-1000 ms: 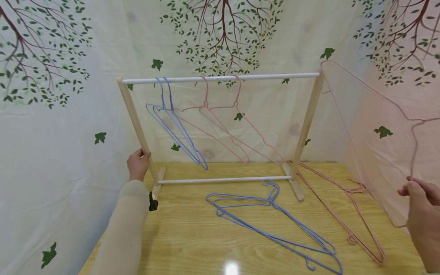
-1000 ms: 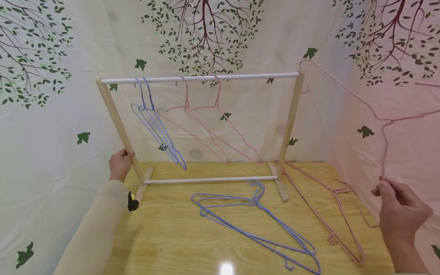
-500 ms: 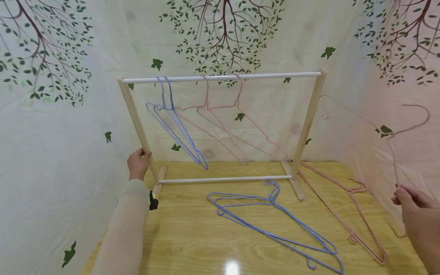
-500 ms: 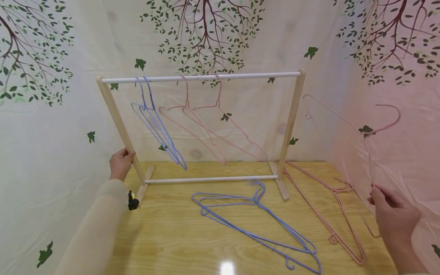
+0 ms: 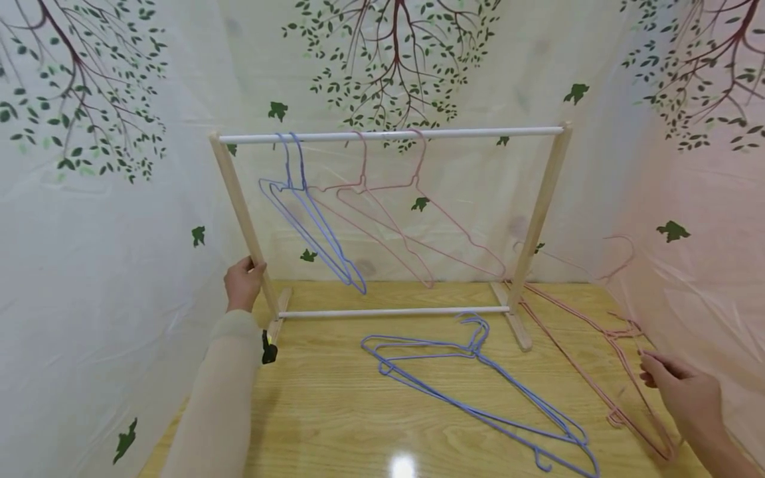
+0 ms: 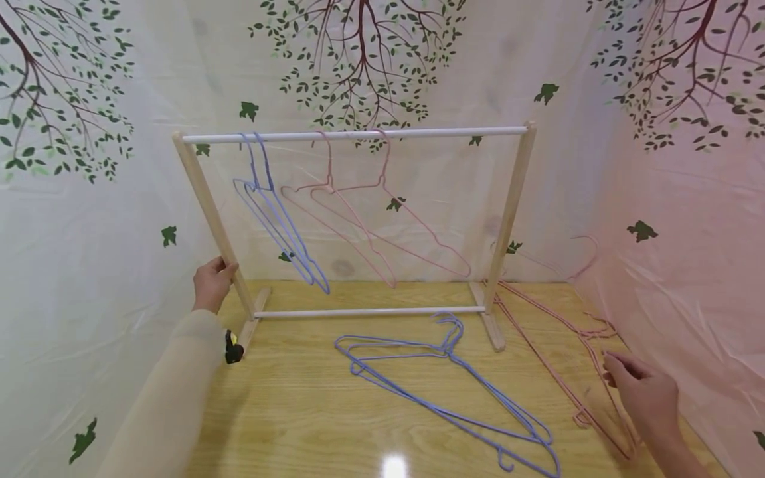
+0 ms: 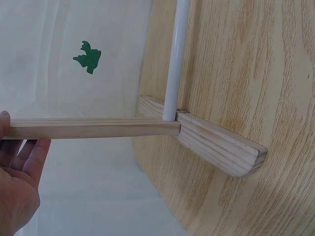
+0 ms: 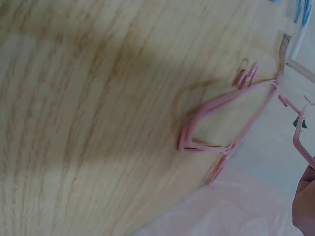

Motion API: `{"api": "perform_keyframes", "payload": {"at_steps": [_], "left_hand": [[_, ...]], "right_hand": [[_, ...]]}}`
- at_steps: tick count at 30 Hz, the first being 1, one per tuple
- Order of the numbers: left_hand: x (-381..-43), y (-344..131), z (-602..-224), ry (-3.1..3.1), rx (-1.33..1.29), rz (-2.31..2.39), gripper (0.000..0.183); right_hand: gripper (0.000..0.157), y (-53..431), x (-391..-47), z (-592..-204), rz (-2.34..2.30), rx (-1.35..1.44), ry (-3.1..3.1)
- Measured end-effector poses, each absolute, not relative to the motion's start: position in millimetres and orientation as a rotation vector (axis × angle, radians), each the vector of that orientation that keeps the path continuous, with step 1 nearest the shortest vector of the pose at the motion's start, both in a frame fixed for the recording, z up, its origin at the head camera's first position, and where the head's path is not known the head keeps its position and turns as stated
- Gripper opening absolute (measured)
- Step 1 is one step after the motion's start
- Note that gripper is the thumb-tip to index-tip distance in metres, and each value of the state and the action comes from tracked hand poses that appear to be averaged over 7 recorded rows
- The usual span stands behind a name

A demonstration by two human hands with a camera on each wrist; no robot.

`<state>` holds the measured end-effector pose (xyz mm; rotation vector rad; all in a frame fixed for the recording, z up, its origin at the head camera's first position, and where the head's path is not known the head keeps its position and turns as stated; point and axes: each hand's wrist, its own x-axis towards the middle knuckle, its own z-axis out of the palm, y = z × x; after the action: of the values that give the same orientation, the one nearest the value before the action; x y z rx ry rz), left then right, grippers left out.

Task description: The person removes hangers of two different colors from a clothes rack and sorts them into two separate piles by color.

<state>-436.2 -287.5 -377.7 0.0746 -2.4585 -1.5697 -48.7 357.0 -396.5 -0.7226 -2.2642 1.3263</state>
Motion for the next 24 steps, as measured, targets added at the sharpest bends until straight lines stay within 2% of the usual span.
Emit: {"api": "perform_keyframes", "payload": {"at_steps": [8,14,16,24], "left_hand": [[-417.7,-288.8,-373.8,-2.457,0.072,-1.513,0.035],[-404.7,-288.7,-372.1,-2.447,0.081,-1.512,0.036],[-400.2,-288.9,-371.5,-2.448,0.083,-1.506,0.036],[-379.2,-288.6,-364.4,-2.447,0.114,-1.516,0.036]], "right_hand": [[0.022,377.9,-52.2,-409.8,1.483,-0.676,-2.413],[0.055,399.7,-55.4,-418.0,1.342,-0.724,-2.495],[0.060,406.4,-55.4,-419.6,1.228,-0.726,-2.581],[0.052,431.0,-52.7,-424.3,0.720,-0.674,-2.915]]}}
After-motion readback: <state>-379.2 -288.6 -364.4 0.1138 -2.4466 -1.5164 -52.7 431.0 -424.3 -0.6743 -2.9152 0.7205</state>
